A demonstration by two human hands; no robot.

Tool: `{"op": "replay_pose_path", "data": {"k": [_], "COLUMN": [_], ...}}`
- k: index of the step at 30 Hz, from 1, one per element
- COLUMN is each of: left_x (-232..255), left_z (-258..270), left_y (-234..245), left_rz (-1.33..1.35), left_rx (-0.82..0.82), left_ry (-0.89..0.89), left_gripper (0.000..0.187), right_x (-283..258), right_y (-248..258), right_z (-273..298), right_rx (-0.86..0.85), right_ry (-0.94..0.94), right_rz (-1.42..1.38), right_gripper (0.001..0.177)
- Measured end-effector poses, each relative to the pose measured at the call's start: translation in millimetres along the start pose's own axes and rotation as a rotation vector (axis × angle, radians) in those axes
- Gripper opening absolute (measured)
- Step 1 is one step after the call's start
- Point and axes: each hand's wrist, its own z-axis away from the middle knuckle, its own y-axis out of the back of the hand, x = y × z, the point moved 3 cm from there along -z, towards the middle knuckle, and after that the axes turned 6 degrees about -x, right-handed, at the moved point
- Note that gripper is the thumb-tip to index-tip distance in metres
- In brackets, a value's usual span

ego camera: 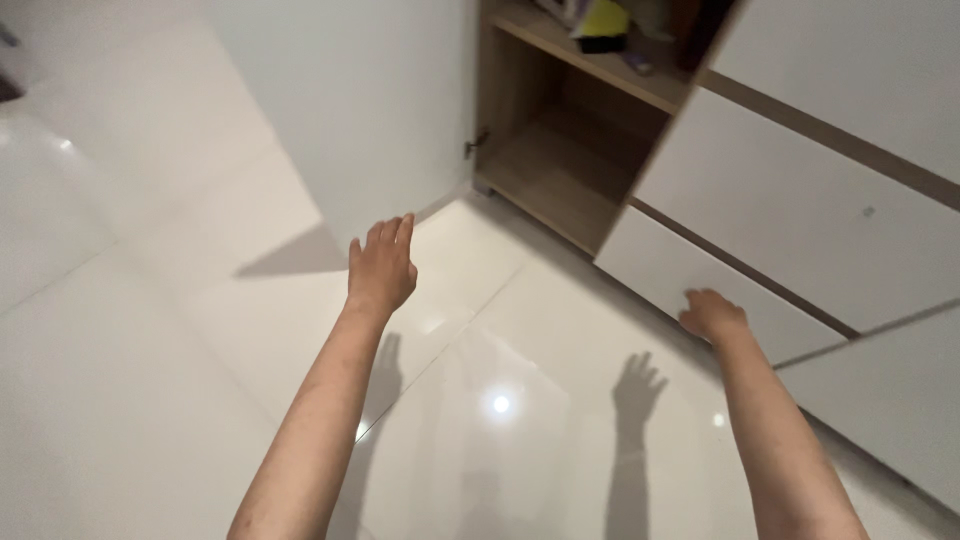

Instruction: The person opens and closes multiple doors, drawers, and a window in a bedroom. They manipulate door handles, drawer fronts, and a window latch by hand, then close each item after opening.

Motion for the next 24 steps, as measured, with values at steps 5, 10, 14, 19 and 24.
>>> {"op": "replay_pose_path", "data": {"k": [5,10,14,19,24], "left_x": [-54.7,-101.4,-125.8,-132.4,-130.0], "left_z": [32.9,49.0,49.3,36.2,14.0], "left_y": [40.5,76.9,116.2,183.7,267.4], "left_rz": [0.018,0.026,-0.018,-0.054,-0.026], "left_rx": [0.142,0.248,0.307,0.343,0.349], "left_ry": [0.073,0.133,0.161,0.178,0.145], "left_gripper": [0.071,0.072,0.072,0.074,0.075], "right_x": [-163.1,-305.9,-379.6,-417.5,-427.0], "right_y": [99.6,167.4,219.1,289.6,368.1], "right_z": [41.4,115.5,173.9,232.1,274.8], "right_rx": [0.206,0.363,0.519,0.517,0.462], "right_ry": [0.371,0.702,0.917,0.984,0.972], "right_rz": [0.017,-0.06,-0.074,-0.042,-0.052], "right_gripper": [0.06,0.053,0.046,0.046,0.048]}}
